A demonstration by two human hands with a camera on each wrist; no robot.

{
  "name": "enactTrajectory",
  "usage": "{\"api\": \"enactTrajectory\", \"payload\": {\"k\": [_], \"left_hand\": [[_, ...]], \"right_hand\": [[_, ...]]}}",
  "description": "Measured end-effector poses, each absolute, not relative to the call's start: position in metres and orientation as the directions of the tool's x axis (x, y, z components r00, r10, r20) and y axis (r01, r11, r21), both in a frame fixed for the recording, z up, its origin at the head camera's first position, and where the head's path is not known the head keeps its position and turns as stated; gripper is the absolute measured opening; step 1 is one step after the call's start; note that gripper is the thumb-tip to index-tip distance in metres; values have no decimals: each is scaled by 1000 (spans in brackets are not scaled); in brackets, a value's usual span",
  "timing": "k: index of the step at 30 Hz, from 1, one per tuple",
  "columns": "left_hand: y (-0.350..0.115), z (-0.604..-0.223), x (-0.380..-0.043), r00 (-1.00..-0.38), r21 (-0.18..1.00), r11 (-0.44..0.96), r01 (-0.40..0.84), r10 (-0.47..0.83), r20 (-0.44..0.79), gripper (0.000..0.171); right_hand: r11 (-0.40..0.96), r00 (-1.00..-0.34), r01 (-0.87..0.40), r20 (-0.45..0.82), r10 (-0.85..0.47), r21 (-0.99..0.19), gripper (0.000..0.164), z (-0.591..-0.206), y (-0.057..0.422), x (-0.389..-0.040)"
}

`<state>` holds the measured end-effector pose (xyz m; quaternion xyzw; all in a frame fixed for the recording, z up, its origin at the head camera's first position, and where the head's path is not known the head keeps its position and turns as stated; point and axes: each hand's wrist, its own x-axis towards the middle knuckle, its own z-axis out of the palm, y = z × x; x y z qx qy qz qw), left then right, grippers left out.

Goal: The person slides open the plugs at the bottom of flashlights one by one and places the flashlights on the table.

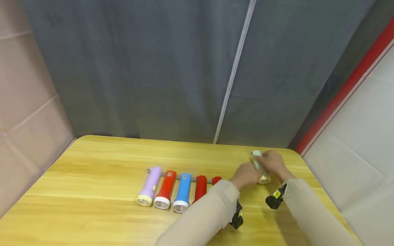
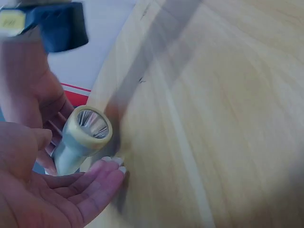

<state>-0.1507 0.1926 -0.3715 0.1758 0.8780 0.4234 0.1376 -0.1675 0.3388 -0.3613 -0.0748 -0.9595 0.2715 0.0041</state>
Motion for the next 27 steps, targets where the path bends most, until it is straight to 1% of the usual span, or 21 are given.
{"api": "enactTrajectory", "payload": {"k": [3, 7, 10, 13, 16, 20, 27], "left_hand": [[189, -370, -153, -909, 817, 556, 154, 404, -103, 35], [187, -366, -155, -920, 824, 552, 123, 375, -114, 43], [183, -362, -154, -929, 839, 532, 109, 356, -105, 48], [179, -356, -152, -937, 877, 474, 75, 334, -100, 46], [175, -351, -148, -938, 919, 392, 51, 335, -91, 34], [168, -348, -144, -931, 949, 306, 77, 363, -41, 24], [150, -348, -140, -945, 954, 278, 113, 327, 16, 32]], "right_hand": [[824, -987, 144, -25, 156, -548, 46, -358, 337, -164], [801, -985, 147, -14, 171, -581, 62, -348, 331, -156], [788, -985, 132, 10, 172, -602, 68, -341, 323, -150], [781, -983, 114, 43, 178, -614, 68, -335, 315, -142], [773, -978, 112, 70, 198, -625, 69, -330, 309, -136], [746, -969, 110, 96, 227, -657, 71, -324, 301, -127], [604, -955, 85, 107, 275, -793, 68, -320, 281, -112]]}}
